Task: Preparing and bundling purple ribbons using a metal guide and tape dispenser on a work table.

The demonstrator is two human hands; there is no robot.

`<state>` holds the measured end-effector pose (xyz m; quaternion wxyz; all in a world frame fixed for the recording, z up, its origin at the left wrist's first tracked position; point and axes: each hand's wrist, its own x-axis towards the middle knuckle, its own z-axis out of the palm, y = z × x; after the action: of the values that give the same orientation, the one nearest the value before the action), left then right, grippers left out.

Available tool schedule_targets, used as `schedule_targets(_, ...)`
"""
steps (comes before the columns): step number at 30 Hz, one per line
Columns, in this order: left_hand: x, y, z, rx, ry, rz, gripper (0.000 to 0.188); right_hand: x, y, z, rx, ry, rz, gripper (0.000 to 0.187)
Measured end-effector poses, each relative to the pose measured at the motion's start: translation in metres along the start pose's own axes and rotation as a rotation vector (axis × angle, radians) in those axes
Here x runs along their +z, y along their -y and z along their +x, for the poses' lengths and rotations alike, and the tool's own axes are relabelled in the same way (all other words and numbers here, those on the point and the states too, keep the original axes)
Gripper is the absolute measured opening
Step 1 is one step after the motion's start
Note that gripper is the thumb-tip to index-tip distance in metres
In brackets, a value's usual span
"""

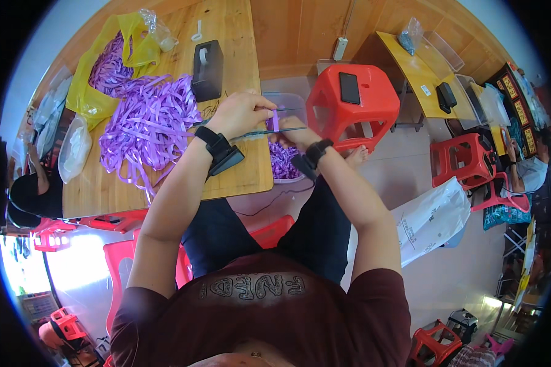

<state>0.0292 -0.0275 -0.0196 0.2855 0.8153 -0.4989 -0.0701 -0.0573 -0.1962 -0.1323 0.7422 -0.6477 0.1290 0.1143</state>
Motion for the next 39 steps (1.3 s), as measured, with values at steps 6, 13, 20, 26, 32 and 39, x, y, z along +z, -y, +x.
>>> schedule_targets(6, -0.002, 0.001, 0.004, -0.011, 0.015, -0.023, 0.023, 0.012, -0.036, -0.037, 0.214, -0.137, 0.01, 0.028)
schedule_targets(13, 0.0, 0.009, 0.004, 0.088, 0.001, -0.045, 0.023, 0.029, -0.024, -0.047, -0.162, -0.247, 0.042, 0.016)
schedule_targets(20, 0.0, 0.001, 0.008, 0.01, 0.044, -0.062, 0.025, 0.021, -0.044, -0.005, -0.483, -0.515, -0.206, 0.021)
schedule_targets(26, -0.004, 0.002, -0.001, -0.045, 0.056, -0.075, 0.025, 0.03, -0.041, -0.068, -0.207, -0.317, -0.154, 0.024)
schedule_targets(32, -0.001, 0.004, 0.003, 0.023, 0.056, -0.044, 0.026, 0.035, -0.057, -0.144, -0.322, -0.17, -0.294, 0.017)
schedule_targets(39, -0.001, 0.002, 0.004, -0.044, 0.097, -0.061, 0.027, 0.04, -0.022, -0.172, -0.478, -0.002, -0.325, 0.018)
